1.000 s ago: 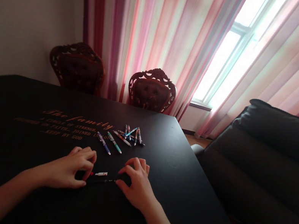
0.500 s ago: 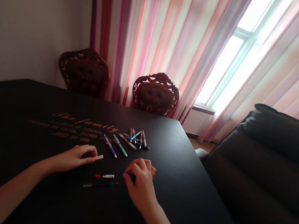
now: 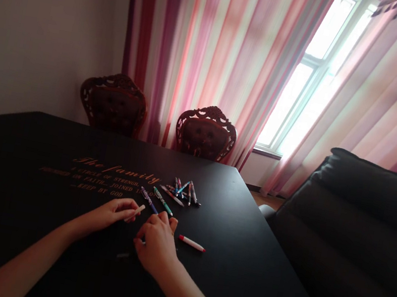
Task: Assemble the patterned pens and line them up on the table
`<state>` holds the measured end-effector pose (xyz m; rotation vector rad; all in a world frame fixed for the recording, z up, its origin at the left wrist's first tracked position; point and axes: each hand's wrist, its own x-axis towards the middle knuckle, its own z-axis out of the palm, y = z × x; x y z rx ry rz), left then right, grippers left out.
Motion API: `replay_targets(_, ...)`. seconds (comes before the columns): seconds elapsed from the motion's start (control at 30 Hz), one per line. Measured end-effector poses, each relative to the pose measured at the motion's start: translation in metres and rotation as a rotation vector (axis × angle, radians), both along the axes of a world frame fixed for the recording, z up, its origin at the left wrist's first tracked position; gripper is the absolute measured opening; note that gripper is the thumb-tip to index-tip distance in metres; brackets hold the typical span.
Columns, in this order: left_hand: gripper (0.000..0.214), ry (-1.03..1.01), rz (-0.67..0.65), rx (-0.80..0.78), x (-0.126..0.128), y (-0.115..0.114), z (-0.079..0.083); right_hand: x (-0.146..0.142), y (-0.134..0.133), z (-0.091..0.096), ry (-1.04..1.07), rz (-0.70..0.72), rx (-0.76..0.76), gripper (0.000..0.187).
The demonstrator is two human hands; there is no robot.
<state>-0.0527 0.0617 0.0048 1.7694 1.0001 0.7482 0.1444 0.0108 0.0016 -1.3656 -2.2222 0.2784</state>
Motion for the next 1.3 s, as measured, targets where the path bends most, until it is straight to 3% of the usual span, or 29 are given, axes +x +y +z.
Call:
replay_targets(0.23,0.035,0.002,-0.061,-0.035,0.006,-0.003,0.0,0.016,0.006,0.012,0.28,-0.118,0.129,0.008)
replay_targets(0.57,0.033,-0.054,-0.113,-0.109,0.016,-0.007,0.0,0.018,-0.003,0.013,0.182,-0.052,0.185,0.02)
replay_targets(0.63,0.034,-0.091,-0.089,-0.122,0.016,-0.007,-0.001,0.023,-0.003,0.015,0.191,-0.067,0.165,0.024)
replay_targets(0.73,0.034,-0.148,-0.047,-0.134,0.015,-0.006,-0.001,0.034,-0.001,0.012,0.124,-0.083,0.097,0.012)
replay_targets(0.97,0.031,-0.179,-0.034,-0.168,0.016,-0.008,0.001,0.04,0.004,-0.004,-0.028,0.005,-0.011,0.014)
replay_targets(1.17,0.03,-0.126,-0.059,-0.162,0.02,-0.006,-0.003,0.042,0.006,0.012,0.149,-0.097,0.066,0.009)
replay_targets(1.3,0.029,-0.103,-0.077,-0.156,0.021,-0.007,-0.003,0.042,0.004,0.021,0.168,-0.059,0.109,0.007)
